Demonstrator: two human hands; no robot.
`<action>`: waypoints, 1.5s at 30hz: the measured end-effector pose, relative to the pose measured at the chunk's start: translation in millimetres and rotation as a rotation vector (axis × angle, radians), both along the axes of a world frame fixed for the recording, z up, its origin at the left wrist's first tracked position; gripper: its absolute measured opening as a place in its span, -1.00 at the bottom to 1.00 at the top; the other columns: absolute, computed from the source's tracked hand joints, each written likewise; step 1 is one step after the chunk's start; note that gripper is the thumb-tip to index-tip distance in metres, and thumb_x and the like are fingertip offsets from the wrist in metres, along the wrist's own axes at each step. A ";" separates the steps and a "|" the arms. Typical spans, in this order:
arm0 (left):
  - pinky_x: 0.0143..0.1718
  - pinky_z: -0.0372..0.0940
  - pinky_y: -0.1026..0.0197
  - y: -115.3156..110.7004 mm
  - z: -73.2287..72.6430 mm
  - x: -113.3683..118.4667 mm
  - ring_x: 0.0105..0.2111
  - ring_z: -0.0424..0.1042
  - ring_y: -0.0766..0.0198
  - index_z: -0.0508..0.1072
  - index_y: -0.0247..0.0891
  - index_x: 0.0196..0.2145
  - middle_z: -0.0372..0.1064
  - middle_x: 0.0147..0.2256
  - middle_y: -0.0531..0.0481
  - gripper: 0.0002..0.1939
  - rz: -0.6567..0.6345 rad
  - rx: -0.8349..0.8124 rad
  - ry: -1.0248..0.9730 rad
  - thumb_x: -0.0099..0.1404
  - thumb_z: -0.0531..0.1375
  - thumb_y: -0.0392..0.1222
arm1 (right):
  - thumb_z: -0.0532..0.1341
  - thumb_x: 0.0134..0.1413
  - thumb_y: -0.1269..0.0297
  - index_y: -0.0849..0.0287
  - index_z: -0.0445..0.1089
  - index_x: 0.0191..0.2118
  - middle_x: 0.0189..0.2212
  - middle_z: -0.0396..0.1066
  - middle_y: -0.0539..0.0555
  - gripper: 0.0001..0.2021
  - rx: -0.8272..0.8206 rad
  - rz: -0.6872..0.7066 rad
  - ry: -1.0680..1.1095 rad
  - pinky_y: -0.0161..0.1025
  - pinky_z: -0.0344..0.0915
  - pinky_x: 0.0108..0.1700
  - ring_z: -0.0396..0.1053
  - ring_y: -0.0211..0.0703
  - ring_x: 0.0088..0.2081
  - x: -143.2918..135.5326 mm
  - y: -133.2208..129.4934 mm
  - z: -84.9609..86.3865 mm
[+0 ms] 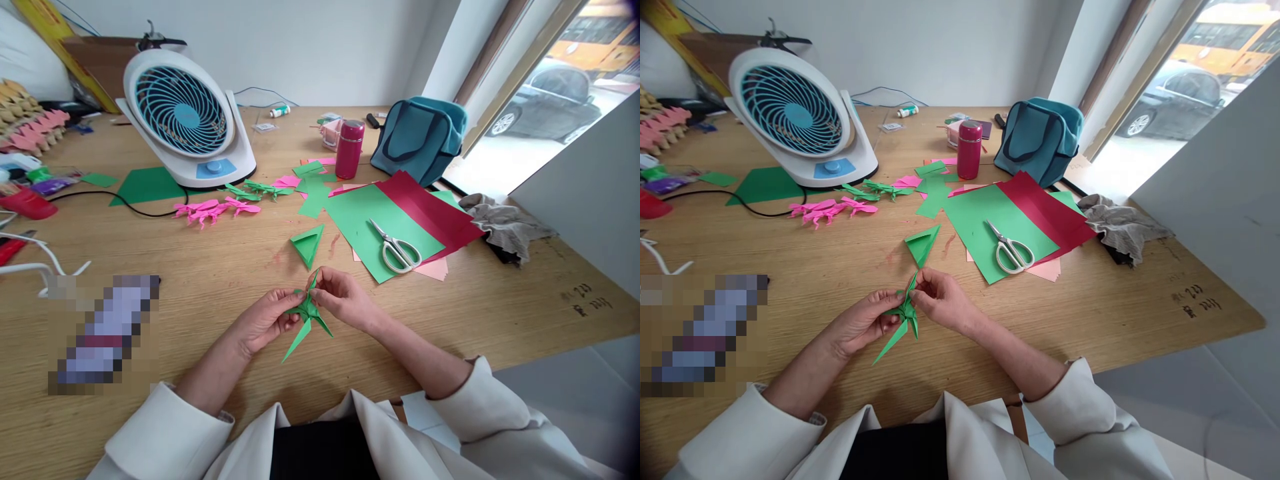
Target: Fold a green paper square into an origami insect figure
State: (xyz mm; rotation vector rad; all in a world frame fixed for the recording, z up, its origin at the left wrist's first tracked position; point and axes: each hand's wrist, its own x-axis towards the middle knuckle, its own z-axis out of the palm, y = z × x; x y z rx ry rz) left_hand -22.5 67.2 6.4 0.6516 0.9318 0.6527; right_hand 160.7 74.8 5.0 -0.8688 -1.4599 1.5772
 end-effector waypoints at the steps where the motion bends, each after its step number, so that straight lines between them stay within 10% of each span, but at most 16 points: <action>1: -0.65 0.02 0.42 -0.1 0.2 0.2 -0.66 0.11 0.54 0.57 -0.33 -0.48 0.28 -0.63 0.12 -0.65 0.002 -0.001 0.001 -0.07 0.52 -0.01 | 0.30 0.07 0.17 0.16 0.29 -0.37 -0.50 0.32 -0.07 -0.79 -0.002 -0.003 -0.003 -0.32 0.21 -0.38 0.27 -0.30 -0.45 -0.1 0.1 0.2; 25: -0.65 0.02 0.43 -4.0 1.5 4.9 -0.63 0.12 0.50 0.54 -0.34 -0.49 0.22 -0.64 0.14 -0.51 0.018 0.263 0.228 -0.05 0.47 0.20 | 0.31 0.07 0.14 0.16 0.32 -0.32 -0.47 0.32 -0.06 -0.78 -0.036 -0.066 0.011 -0.30 0.24 -0.36 0.27 -0.29 -0.45 0.4 0.4 -1.0; 38: -0.62 0.05 0.47 -4.8 1.2 2.2 -0.63 0.14 0.56 0.58 -0.34 -0.38 0.33 -0.53 0.10 -0.47 -0.025 0.127 0.177 -0.10 0.50 0.18 | 0.24 0.19 0.00 0.17 0.39 -0.30 -0.45 0.36 -0.02 -0.70 0.030 -0.040 -0.040 -0.27 0.33 -0.31 0.38 -0.26 -0.42 3.6 1.2 5.0; 45: -0.64 0.02 0.41 -4.3 -1.4 6.0 -0.64 0.13 0.50 0.48 -0.35 -0.50 0.20 -0.65 0.14 -0.52 -0.011 0.366 0.330 0.07 0.38 0.20 | 0.29 0.10 0.14 0.16 0.38 -0.29 -0.43 0.37 -0.03 -0.80 -0.014 -0.065 0.016 -0.29 0.28 -0.35 0.32 -0.28 -0.42 0.5 2.7 -3.5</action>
